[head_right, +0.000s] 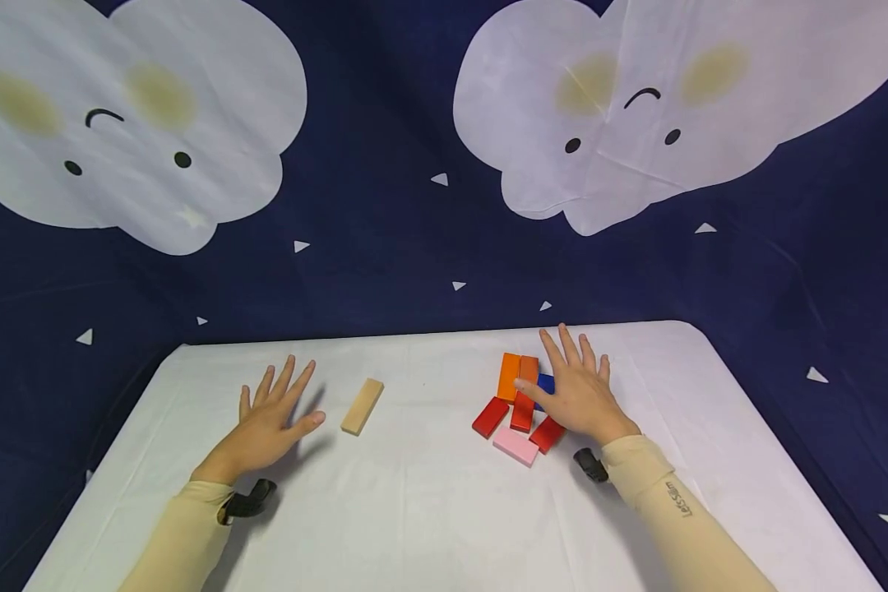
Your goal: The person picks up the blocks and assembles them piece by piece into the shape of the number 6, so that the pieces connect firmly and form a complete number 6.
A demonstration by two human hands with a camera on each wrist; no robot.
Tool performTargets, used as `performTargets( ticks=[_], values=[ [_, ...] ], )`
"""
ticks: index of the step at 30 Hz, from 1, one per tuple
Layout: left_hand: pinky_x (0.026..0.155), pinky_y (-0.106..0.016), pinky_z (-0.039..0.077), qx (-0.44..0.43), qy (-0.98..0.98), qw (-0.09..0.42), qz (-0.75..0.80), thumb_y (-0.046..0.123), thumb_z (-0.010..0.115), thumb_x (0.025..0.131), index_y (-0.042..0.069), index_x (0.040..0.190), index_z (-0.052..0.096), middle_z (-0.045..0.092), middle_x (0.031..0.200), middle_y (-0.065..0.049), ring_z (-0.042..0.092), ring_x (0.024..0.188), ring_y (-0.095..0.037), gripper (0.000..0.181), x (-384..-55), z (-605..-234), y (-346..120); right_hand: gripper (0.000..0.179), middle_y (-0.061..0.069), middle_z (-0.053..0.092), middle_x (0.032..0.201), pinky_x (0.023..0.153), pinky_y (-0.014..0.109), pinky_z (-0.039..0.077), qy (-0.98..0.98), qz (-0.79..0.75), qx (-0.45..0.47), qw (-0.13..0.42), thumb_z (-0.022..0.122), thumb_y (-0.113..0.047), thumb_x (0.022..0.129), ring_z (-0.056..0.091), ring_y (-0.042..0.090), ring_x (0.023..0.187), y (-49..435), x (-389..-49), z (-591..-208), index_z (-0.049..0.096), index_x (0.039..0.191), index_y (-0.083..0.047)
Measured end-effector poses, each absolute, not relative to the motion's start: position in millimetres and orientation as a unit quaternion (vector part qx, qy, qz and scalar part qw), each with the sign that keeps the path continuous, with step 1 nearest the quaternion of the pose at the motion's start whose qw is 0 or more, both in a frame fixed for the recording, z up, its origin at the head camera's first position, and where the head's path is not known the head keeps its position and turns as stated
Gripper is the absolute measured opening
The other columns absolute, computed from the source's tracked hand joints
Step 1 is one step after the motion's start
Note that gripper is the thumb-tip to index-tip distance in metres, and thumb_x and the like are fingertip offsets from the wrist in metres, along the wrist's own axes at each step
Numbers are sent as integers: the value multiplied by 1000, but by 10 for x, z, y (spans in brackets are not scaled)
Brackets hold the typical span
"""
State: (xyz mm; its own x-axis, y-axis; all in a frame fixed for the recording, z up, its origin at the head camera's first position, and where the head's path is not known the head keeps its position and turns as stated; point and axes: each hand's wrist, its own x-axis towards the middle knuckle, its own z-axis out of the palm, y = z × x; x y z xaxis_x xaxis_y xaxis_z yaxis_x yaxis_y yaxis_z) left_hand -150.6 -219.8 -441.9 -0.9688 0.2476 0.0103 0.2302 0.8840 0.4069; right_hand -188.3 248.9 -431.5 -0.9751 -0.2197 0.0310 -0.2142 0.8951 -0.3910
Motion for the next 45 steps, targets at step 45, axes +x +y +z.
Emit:
performTargets(
  ticks=[45],
  values=[
    [117,-68,-2,124,950,43,282,37,43,108,10,160,26,25,163,-17,8,151,-45,61,-1463,-4811,-1669,77,27,45,149,114,66,23,971,-173,-163,40,74,-37,87,32,48,140,2239,-2204,-4586,47,145,6]
  ],
)
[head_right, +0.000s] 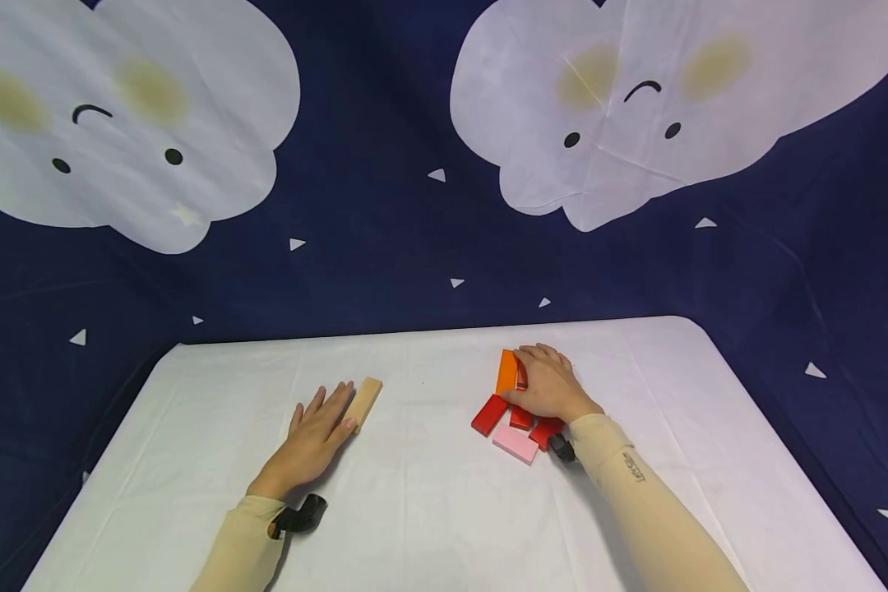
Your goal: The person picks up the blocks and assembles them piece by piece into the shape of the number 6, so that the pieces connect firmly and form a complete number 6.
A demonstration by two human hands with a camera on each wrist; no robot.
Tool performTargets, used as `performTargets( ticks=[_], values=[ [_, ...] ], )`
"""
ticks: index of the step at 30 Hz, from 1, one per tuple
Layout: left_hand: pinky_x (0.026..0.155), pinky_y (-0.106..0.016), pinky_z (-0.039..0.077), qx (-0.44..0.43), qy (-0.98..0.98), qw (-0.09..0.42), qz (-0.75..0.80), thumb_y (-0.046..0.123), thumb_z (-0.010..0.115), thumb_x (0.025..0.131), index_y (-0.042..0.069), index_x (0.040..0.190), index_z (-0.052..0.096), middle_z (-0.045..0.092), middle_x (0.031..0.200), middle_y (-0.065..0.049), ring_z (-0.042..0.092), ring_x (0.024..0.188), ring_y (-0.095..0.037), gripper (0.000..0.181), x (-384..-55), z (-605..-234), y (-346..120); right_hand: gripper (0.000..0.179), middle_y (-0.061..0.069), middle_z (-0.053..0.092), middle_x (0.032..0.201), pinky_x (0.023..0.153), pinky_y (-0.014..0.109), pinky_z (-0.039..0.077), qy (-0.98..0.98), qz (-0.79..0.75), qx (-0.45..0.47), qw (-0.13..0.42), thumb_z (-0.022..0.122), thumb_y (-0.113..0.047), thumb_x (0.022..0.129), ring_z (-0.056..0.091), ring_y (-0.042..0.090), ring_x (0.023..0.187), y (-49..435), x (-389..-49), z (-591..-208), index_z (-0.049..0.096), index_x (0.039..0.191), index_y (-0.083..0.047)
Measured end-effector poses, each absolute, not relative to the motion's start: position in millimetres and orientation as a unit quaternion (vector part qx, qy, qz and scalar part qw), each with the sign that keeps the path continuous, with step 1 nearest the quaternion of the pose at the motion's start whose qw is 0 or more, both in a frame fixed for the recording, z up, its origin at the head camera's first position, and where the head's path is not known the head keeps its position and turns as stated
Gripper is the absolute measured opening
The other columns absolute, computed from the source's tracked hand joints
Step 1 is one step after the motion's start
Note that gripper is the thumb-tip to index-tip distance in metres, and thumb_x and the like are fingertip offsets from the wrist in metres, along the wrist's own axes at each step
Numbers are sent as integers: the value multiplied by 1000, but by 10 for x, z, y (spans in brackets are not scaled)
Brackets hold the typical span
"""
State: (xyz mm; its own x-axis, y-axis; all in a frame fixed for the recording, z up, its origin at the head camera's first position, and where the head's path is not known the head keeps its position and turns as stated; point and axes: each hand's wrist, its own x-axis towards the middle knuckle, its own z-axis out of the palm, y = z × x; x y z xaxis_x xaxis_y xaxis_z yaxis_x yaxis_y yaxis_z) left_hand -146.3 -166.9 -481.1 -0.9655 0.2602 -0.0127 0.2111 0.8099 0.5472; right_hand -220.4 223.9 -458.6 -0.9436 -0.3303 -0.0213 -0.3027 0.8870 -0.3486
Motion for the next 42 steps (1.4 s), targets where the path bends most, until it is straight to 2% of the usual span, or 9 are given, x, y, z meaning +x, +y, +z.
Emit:
performTargets(
  ticks=[7,13,20,30,42],
  values=[
    [117,-67,-2,123,953,40,273,37,45,108,11,159,29,25,163,-18,8,152,-44,60,-1460,-4827,-1665,80,27,49,145,112,65,27,970,-175,-170,28,75,-41,85,38,46,137,2191,-2228,-4583,48,143,8],
    [117,-66,-1,120,956,37,265,33,47,107,10,158,34,26,163,-17,8,152,-43,57,-1459,-4853,-1653,86,28,47,146,114,64,26,971,-176,-161,35,76,-45,84,37,46,138,2168,-2250,-4587,46,145,8],
    [117,-67,0,116,957,28,263,32,49,107,11,157,36,27,162,-18,10,151,-44,56,-1444,-4874,-1635,87,29,45,148,115,64,23,970,-176,-158,49,77,-44,84,37,47,138,2164,-2263,-4591,43,147,7],
    [116,-69,2,125,958,18,259,32,49,106,12,156,38,30,161,-19,12,150,-46,55,-1445,-4872,-1637,86,28,50,144,115,61,27,968,-188,-159,45,81,-40,81,41,46,135,2165,-2306,-4570,47,143,9],
    [116,-70,3,125,958,19,259,32,50,106,12,156,39,30,161,-19,12,150,-47,55,-1439,-4863,-1644,90,28,56,138,115,56,30,969,-208,-137,7,84,-44,76,45,44,131,2106,-2309,-4526,51,139,12]
  ],
)
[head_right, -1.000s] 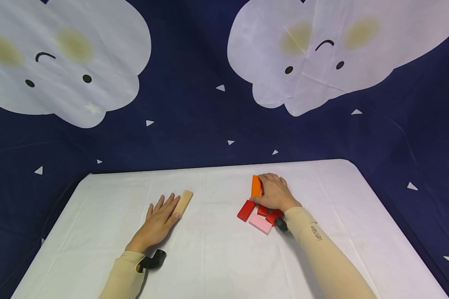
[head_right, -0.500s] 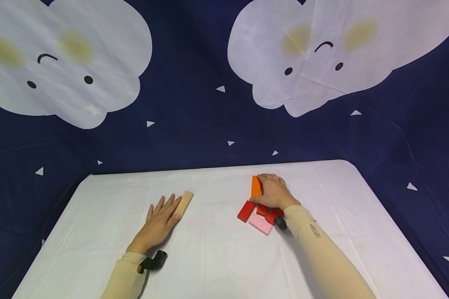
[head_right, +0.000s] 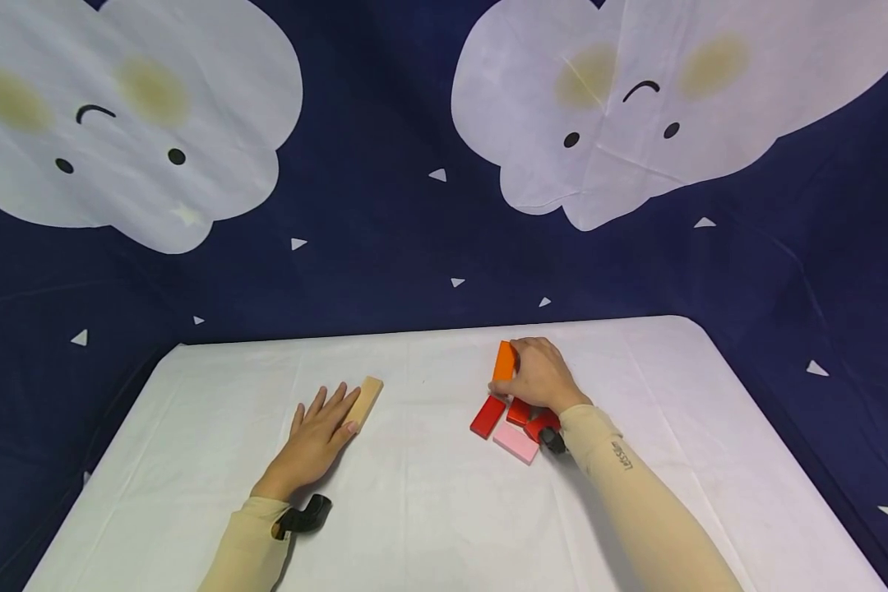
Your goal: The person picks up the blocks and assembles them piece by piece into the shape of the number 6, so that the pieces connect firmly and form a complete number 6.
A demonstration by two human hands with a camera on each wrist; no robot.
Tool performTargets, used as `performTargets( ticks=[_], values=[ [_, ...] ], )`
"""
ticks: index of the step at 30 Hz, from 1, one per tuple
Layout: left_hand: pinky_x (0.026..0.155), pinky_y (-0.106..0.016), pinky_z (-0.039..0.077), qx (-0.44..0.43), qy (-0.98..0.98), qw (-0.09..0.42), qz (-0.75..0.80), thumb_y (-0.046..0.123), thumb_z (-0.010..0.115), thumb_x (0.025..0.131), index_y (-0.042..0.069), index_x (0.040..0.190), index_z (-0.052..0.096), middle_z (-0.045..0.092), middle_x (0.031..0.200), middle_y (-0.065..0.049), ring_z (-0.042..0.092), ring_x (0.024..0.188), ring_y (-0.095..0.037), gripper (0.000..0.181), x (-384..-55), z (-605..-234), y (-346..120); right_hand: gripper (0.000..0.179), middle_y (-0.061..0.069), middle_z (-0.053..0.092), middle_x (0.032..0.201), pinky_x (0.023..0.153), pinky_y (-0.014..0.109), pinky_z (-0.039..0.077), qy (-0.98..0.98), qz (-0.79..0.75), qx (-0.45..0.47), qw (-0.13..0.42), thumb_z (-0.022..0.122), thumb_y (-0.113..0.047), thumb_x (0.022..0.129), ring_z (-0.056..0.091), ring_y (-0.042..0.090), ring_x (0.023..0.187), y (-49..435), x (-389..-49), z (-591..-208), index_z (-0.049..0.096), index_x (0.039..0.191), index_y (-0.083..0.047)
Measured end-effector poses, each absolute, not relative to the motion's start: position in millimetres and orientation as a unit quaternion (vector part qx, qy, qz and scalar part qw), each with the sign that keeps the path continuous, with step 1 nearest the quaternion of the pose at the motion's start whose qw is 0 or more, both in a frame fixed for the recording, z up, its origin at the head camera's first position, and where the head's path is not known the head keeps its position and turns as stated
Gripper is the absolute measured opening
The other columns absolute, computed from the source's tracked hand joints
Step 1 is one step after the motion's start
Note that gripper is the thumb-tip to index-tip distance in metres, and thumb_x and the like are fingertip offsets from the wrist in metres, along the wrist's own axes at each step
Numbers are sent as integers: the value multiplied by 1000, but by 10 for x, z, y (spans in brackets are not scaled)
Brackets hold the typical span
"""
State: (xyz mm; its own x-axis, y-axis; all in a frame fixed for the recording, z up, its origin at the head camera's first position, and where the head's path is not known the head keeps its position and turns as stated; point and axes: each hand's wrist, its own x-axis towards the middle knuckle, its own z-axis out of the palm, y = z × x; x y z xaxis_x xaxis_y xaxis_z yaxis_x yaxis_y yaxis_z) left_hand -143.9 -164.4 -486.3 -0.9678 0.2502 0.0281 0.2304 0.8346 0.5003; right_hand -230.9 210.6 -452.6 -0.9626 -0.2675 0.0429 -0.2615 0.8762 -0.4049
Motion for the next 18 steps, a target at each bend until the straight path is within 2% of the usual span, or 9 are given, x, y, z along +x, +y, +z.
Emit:
performTargets(
  ticks=[12,18],
  values=[
    [117,-68,1,123,958,27,257,32,50,106,13,157,38,29,162,-18,11,151,-45,55,-1449,-4862,-1631,87,28,57,136,112,56,36,963,-237,-125,-12,80,-50,78,46,44,129,1909,-2293,-4468,55,135,11],
    [117,-68,3,124,959,23,253,33,49,106,14,157,38,29,162,-18,12,151,-45,55,-1449,-4872,-1640,90,26,55,139,114,54,34,960,-250,-123,-10,80,-52,78,43,42,133,1761,-2289,-4448,54,138,9]
  ],
)
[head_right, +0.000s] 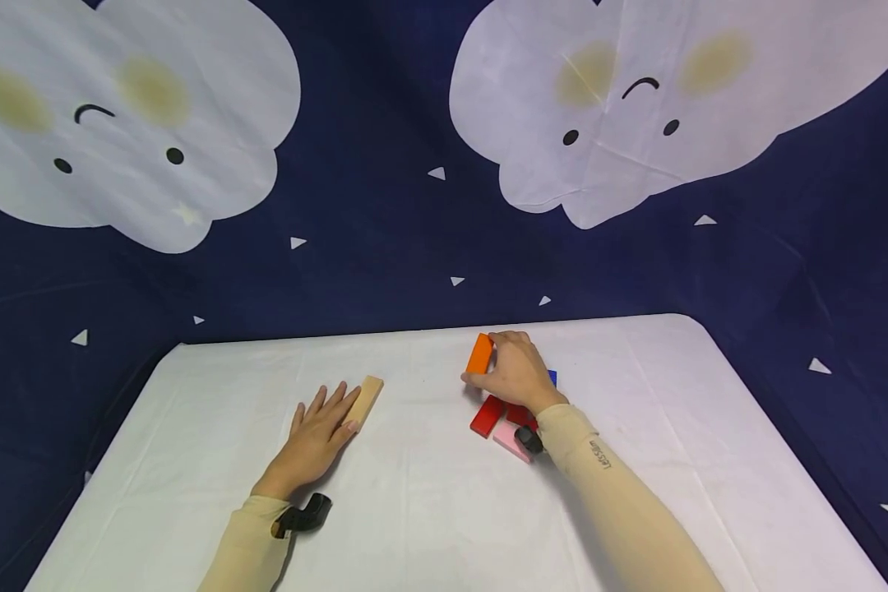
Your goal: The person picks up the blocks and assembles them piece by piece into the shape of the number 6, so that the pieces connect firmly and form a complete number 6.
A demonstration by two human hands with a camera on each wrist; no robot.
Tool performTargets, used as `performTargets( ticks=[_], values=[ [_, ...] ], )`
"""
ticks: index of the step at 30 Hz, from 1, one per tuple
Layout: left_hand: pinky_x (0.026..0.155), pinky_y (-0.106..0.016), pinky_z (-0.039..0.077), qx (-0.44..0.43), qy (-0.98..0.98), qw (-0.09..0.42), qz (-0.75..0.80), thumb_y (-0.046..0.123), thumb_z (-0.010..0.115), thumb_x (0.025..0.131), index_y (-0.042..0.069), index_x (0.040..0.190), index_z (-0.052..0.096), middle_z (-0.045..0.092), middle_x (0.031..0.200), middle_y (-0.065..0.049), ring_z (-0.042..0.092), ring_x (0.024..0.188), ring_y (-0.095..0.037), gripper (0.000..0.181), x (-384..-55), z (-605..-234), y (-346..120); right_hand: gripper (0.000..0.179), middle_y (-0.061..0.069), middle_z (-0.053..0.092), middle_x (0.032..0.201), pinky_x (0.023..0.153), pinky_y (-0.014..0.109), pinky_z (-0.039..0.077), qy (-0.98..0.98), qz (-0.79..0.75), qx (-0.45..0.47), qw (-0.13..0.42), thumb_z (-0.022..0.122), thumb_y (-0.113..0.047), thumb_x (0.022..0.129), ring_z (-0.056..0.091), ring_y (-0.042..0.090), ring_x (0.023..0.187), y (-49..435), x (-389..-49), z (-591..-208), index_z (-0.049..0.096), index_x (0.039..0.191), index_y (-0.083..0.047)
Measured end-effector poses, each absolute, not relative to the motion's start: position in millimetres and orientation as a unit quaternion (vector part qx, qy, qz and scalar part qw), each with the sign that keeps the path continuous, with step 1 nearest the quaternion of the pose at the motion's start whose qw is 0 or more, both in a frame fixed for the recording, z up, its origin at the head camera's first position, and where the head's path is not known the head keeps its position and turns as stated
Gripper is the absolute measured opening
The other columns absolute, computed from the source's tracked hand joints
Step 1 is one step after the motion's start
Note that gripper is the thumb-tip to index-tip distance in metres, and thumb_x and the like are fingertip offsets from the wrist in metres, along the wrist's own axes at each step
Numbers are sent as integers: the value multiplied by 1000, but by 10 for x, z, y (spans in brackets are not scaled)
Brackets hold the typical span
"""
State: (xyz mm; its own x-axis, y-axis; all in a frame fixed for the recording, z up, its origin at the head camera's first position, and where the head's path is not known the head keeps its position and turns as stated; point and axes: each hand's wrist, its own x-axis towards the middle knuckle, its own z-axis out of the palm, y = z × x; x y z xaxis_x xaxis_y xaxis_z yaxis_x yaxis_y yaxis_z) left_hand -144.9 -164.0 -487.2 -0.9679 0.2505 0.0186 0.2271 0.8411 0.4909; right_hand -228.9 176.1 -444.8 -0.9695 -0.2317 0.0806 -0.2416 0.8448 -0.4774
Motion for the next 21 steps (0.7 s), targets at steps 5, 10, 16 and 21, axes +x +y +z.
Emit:
performTargets(
  ticks=[5,10,16,21],
  values=[
    [116,-69,3,129,958,22,256,33,49,107,13,156,39,30,161,-18,13,151,-46,55,-1453,-4870,-1640,92,24,53,143,114,54,34,-957,264,118,0,79,-56,78,41,40,136,1641,-2288,-4446,52,141,6],
    [116,-69,3,132,957,20,257,33,49,107,13,156,39,30,161,-19,13,150,-46,54,-1462,-4865,-1643,93,23,50,146,114,55,35,-953,279,114,5,79,-55,79,39,41,137,1522,-2285,-4439,50,143,4],
    [116,-69,4,130,959,19,251,34,49,107,13,156,39,31,161,-18,13,150,-46,54,-1455,-4860,-1656,91,20,48,149,113,53,36,-952,286,111,1,78,-57,79,39,38,137,1358,-2284,-4420,50,145,0],
    [116,-69,3,129,958,18,257,33,50,106,13,156,40,31,161,-19,13,150,-46,54,-1442,-4865,-1653,91,20,48,148,113,51,37,-952,284,117,1,79,-56,78,41,37,136,1249,-2294,-4457,51,144,0]
  ],
)
